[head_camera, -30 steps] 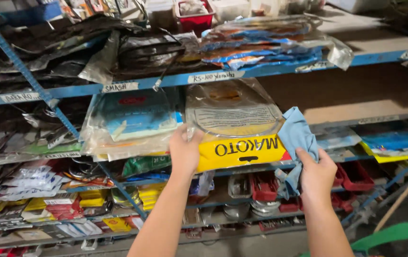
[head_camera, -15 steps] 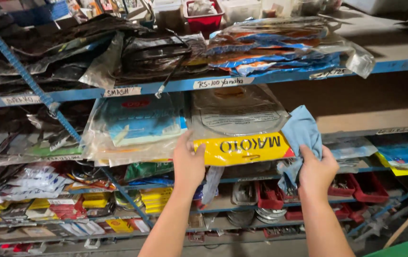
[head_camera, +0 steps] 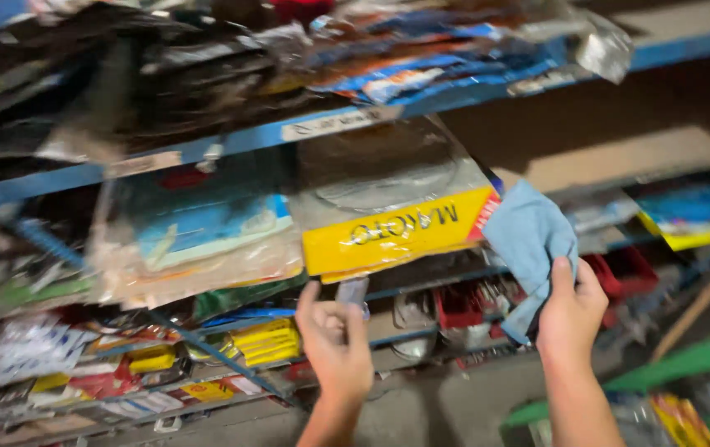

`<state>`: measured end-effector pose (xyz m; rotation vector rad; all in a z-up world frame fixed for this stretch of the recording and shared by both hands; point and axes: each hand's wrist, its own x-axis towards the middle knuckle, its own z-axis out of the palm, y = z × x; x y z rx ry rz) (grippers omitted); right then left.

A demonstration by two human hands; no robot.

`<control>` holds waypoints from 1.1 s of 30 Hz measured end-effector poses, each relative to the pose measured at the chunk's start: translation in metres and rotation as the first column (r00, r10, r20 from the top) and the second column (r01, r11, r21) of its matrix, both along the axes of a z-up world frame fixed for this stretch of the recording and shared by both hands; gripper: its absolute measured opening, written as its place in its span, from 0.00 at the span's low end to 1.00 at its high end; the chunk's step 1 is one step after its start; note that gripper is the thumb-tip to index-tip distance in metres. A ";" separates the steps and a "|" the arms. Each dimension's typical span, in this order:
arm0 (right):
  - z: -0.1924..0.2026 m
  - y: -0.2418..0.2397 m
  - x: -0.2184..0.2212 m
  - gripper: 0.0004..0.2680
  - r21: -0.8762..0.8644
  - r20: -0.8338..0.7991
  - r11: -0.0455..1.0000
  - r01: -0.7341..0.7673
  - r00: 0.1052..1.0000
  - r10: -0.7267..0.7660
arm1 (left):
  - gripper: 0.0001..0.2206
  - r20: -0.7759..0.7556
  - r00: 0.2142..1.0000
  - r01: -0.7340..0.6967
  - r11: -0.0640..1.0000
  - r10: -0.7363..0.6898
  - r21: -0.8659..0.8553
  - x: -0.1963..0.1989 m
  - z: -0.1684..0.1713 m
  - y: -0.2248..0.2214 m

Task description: The person wipes a packaged motorcycle spare part with a blue cloth while it is on a green chair and then continues wiping various packaged parts on a storage rack.

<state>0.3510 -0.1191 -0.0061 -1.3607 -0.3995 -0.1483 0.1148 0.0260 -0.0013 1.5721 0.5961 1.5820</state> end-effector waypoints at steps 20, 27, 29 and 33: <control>-0.284 -0.251 -0.065 0.07 -0.492 -0.502 0.717 0.494 0.512 -0.698 | 0.18 -0.316 -0.006 0.330 0.297 -0.949 -0.896 0.177 -0.340 -0.161; -0.486 -0.342 -0.060 0.13 -0.732 -0.508 0.578 0.360 0.277 -0.816 | 0.15 -0.416 -0.296 0.283 0.337 -0.860 -0.898 0.216 -0.498 -0.225; -0.499 -0.345 -0.038 0.14 -0.617 -0.573 0.671 0.411 0.350 -0.741 | 0.19 -0.589 -0.461 0.322 0.493 -0.664 -0.808 0.247 -0.495 -0.238; -0.542 -0.351 0.046 0.31 -0.572 -0.730 0.762 0.305 0.235 -0.642 | 0.16 -0.644 -0.429 0.386 0.516 -0.634 -0.765 0.331 -0.575 -0.251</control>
